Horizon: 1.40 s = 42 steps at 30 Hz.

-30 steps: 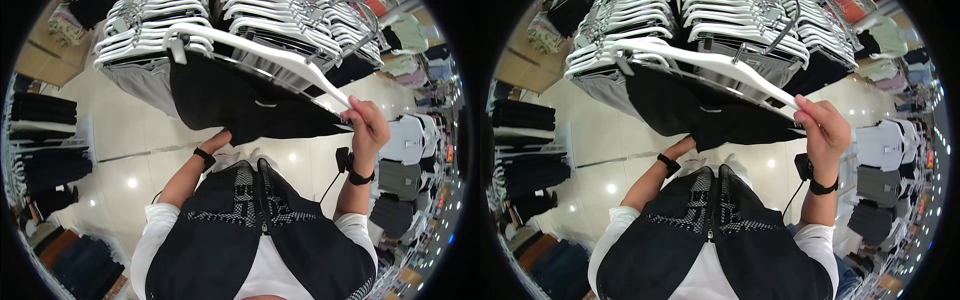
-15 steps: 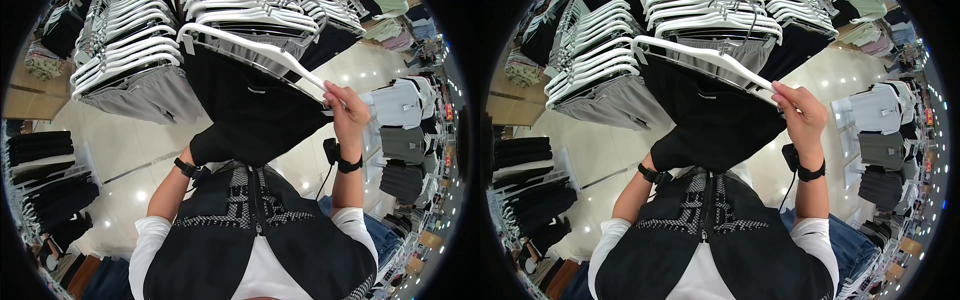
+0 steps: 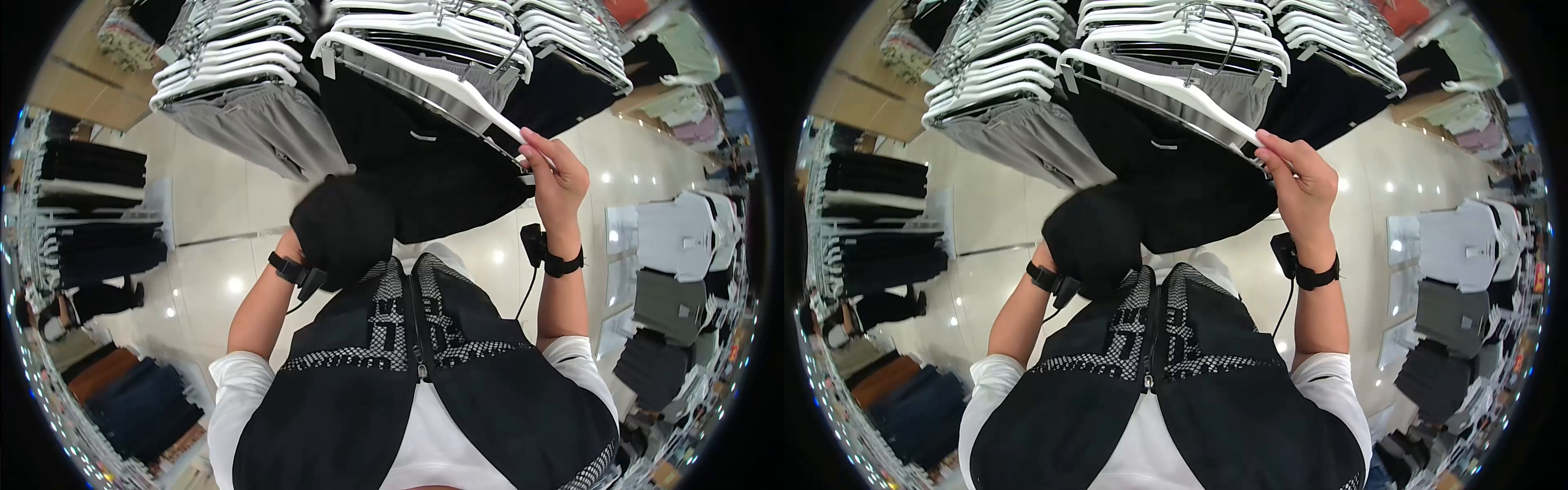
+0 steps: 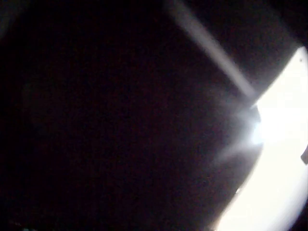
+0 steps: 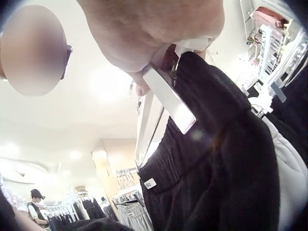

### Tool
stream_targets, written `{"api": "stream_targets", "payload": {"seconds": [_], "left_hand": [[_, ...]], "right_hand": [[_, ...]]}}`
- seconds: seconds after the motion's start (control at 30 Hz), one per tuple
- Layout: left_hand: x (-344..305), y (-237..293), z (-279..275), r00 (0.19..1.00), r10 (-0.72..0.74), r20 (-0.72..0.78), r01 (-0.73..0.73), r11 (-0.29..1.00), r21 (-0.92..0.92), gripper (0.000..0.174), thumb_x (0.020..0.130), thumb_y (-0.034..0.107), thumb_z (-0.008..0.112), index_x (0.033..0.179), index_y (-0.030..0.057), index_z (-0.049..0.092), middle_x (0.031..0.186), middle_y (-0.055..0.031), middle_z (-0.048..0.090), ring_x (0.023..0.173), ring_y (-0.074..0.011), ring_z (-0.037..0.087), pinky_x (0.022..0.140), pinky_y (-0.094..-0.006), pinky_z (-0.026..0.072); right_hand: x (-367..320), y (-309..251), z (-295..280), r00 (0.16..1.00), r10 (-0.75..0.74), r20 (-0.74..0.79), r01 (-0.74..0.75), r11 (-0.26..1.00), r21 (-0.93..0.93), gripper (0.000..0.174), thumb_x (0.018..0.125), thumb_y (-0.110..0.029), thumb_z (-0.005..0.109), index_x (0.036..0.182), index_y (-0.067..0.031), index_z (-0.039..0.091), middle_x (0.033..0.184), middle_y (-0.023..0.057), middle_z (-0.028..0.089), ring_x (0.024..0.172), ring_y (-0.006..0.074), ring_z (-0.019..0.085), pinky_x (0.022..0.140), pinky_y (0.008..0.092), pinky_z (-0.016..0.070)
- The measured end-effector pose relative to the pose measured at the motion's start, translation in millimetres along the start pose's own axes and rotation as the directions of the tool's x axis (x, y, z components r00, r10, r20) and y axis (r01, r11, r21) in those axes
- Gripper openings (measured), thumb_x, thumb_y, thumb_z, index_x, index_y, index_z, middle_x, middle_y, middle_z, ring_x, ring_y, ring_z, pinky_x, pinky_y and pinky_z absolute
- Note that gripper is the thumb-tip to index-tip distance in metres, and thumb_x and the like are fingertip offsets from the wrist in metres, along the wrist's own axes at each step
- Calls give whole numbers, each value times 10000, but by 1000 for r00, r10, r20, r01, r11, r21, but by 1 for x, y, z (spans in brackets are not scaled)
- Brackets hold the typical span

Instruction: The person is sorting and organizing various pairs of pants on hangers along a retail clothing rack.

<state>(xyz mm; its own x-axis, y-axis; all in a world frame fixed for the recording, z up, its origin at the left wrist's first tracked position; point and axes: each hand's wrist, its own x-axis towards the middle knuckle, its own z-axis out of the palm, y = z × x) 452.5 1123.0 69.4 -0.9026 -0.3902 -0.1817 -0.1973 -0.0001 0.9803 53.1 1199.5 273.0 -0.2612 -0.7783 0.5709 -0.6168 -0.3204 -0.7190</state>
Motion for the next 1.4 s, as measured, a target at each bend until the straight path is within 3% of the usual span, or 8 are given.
{"api": "stream_targets", "payload": {"seconds": [0.1,0.27,0.37,0.63,0.77,1.07,1.2,1.4], "left_hand": [[0,-8,30,981,-167,-97,49,701,-711,450,1072,215,527,1451,-28,517,1417,-132,611,1250,-226,629,1057,-356,529],[4,-25,77,942,-335,-28,62,256,-965,589,1097,417,437,1494,-17,473,1468,-154,574,1287,-255,613,1096,-404,508],[6,2,84,967,-157,-201,-124,398,-909,633,1094,477,402,1503,-1,466,1459,-157,580,1306,-263,603,1100,-418,507],[22,3,128,827,-488,-279,46,554,-831,674,1090,534,360,1561,54,402,1557,-112,491,1395,-258,521,1184,-432,409],[1,-44,114,929,-291,-229,-132,317,-939,592,1114,415,377,1524,-7,432,1478,-174,556,1328,-244,581,1128,-392,478],[-10,-77,114,762,-583,-282,116,550,-827,459,1092,266,452,1446,-17,523,1380,-109,631,1209,-196,629,1071,-350,489],[-31,-104,71,605,-669,-431,446,734,-512,435,1014,269,590,1355,-1,582,1266,-95,655,1077,-163,610,933,-302,487],[-48,-17,-34,624,-417,-661,350,905,-241,326,1036,280,602,1104,-4,747,771,-53,723,529,-139,592,565,-309,494]], "right_hand": [[3,15,-7,1000,-6,27,4,997,76,255,873,46,760,1114,-31,783,738,33,661,637,78,590,572,220,438],[3,39,-15,988,-107,112,101,993,59,246,871,41,764,1106,-28,783,730,37,648,629,82,579,563,224,425],[-1,45,-17,980,-113,161,102,992,76,246,867,39,768,1104,-28,784,724,35,642,622,84,570,555,229,417],[7,45,-22,956,-259,140,255,966,45,253,844,31,792,1087,-35,789,733,46,667,604,92,556,539,236,408],[6,36,-19,963,-240,125,242,970,-3,251,843,37,791,1084,-32,789,728,46,664,603,90,555,536,235,405],[13,36,-4,976,-190,110,197,978,-60,264,827,49,793,1079,-26,787,739,53,668,608,103,574,550,235,424],[24,18,6,970,-187,156,212,965,-157,250,835,35,791,1077,-30,787,742,62,669,604,118,580,546,252,424],[30,-10,31,986,-95,136,131,947,-292,238,840,23,791,1071,-35,785,713,68,638,583,136,552,536,271,412]]}}
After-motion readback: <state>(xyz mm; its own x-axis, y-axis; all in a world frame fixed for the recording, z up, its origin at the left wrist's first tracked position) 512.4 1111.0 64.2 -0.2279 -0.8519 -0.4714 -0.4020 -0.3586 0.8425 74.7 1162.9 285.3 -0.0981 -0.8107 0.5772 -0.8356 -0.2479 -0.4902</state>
